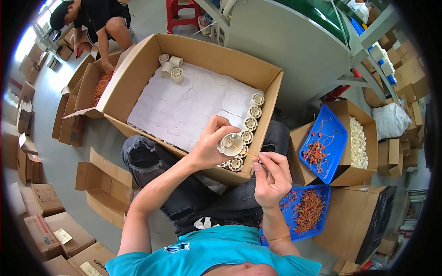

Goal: The person assembles components by picking plastic housings from a box, inserting wired parts from a tray into the housings, and pressing the parts together by hand.

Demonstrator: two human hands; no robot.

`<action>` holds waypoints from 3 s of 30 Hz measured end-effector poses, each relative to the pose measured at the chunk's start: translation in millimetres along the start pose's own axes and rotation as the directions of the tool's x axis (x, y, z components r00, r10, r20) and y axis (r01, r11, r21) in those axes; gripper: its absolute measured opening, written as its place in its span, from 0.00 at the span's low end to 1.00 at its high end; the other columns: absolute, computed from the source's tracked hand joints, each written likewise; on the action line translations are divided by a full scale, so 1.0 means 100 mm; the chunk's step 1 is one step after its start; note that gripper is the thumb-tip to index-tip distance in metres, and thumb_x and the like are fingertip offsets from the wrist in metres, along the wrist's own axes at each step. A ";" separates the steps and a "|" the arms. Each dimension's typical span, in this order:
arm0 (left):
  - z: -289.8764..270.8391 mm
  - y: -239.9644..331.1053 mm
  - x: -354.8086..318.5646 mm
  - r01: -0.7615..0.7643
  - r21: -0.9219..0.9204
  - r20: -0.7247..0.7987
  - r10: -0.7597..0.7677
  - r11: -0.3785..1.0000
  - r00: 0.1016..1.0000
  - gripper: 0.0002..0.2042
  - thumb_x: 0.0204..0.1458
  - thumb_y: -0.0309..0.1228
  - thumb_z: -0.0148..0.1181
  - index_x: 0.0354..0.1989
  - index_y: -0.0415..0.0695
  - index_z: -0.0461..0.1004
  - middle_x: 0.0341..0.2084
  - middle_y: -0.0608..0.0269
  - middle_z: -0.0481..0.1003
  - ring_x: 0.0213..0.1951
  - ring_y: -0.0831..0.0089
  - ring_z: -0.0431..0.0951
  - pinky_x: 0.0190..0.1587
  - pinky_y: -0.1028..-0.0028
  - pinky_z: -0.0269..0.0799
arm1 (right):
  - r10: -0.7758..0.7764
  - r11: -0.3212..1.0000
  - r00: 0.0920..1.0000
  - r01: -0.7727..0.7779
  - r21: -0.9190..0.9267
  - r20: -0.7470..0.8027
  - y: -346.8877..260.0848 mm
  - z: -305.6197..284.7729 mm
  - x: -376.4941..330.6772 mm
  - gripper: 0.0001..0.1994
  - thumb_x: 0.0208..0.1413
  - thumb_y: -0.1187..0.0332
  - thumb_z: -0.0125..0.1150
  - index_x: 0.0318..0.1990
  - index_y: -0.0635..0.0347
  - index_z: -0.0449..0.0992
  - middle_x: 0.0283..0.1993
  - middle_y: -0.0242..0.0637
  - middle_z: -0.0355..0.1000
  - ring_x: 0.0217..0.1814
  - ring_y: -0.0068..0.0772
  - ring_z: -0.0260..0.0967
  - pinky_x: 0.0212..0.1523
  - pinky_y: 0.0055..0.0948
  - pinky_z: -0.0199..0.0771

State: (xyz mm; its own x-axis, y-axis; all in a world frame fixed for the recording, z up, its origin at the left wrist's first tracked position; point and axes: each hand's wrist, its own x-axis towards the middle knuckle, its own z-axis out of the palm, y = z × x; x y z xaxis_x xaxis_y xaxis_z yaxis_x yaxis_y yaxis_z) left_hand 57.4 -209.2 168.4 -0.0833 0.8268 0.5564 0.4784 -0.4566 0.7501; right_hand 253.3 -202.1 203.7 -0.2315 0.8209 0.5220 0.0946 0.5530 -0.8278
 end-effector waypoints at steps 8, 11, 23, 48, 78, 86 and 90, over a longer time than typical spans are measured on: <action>0.02 -0.03 -0.01 -0.028 -0.014 -0.001 0.028 1.000 1.000 0.25 0.33 0.20 0.74 0.45 0.41 0.73 0.48 0.50 0.68 0.49 0.57 0.74 0.48 0.64 0.73 | 0.003 0.993 1.000 -0.002 -0.117 0.003 -0.01 0.06 0.01 0.11 0.47 0.86 0.66 0.40 0.71 0.80 0.41 0.42 0.74 0.35 0.30 0.75 0.35 0.22 0.76; -0.01 -0.04 0.01 -0.110 0.095 0.020 0.108 0.989 0.994 0.26 0.33 0.21 0.73 0.44 0.43 0.69 0.55 0.49 0.69 0.54 0.53 0.73 0.53 0.61 0.70 | 0.016 0.989 1.000 -0.015 -0.145 0.003 -0.05 0.06 0.03 0.11 0.47 0.85 0.66 0.40 0.71 0.80 0.40 0.42 0.74 0.34 0.29 0.75 0.34 0.23 0.75; -0.03 -0.03 0.02 -0.115 0.148 0.070 0.105 0.982 0.992 0.24 0.36 0.28 0.76 0.40 0.44 0.67 0.47 0.57 0.78 0.51 0.59 0.77 0.50 0.64 0.68 | 0.013 0.996 1.000 -0.014 -0.085 -0.010 -0.07 0.02 -0.02 0.11 0.46 0.85 0.67 0.39 0.71 0.80 0.38 0.43 0.74 0.35 0.33 0.74 0.35 0.24 0.75; 0.04 -0.01 -0.03 -0.139 0.084 0.124 0.128 0.987 0.984 0.32 0.30 0.20 0.74 0.49 0.41 0.66 0.49 0.49 0.69 0.50 0.50 0.72 0.50 0.61 0.70 | 0.035 0.976 0.999 -0.033 -0.215 0.005 -0.02 0.22 0.01 0.11 0.44 0.82 0.69 0.38 0.68 0.81 0.40 0.43 0.73 0.34 0.39 0.73 0.37 0.31 0.75; 0.13 -0.17 -0.13 -0.037 -0.018 0.112 0.039 0.999 0.993 0.29 0.34 0.18 0.72 0.47 0.41 0.66 0.39 0.52 0.74 0.38 0.52 0.78 0.38 0.62 0.76 | 0.237 0.962 0.962 -0.213 -0.168 0.138 0.09 0.42 0.18 0.10 0.45 0.81 0.66 0.38 0.65 0.83 0.44 0.40 0.75 0.43 0.37 0.76 0.42 0.31 0.77; 0.16 -0.14 -0.14 -0.089 0.063 0.185 0.076 0.994 0.980 0.27 0.34 0.19 0.72 0.46 0.40 0.66 0.37 0.52 0.74 0.36 0.51 0.78 0.36 0.62 0.76 | 0.290 0.956 0.946 -0.278 -0.094 0.148 0.19 0.38 0.08 0.08 0.45 0.78 0.66 0.35 0.62 0.84 0.42 0.40 0.72 0.42 0.42 0.74 0.42 0.36 0.75; 0.19 -0.16 -0.10 -0.008 0.003 0.223 0.007 1.000 0.975 0.25 0.38 0.19 0.71 0.45 0.40 0.66 0.36 0.52 0.74 0.35 0.52 0.79 0.35 0.63 0.76 | 0.317 0.945 0.934 -0.297 -0.135 0.165 0.24 0.35 0.11 0.08 0.46 0.78 0.66 0.35 0.61 0.84 0.42 0.40 0.71 0.41 0.42 0.73 0.42 0.36 0.74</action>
State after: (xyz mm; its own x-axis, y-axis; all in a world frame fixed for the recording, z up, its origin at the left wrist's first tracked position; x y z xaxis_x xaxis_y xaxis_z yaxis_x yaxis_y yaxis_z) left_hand 67.2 -204.3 143.9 0.1168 0.8761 0.4677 0.4818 -0.4618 0.7447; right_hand 219.4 -184.7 182.3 -0.3461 0.9184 0.1914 0.2887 0.2984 -0.9097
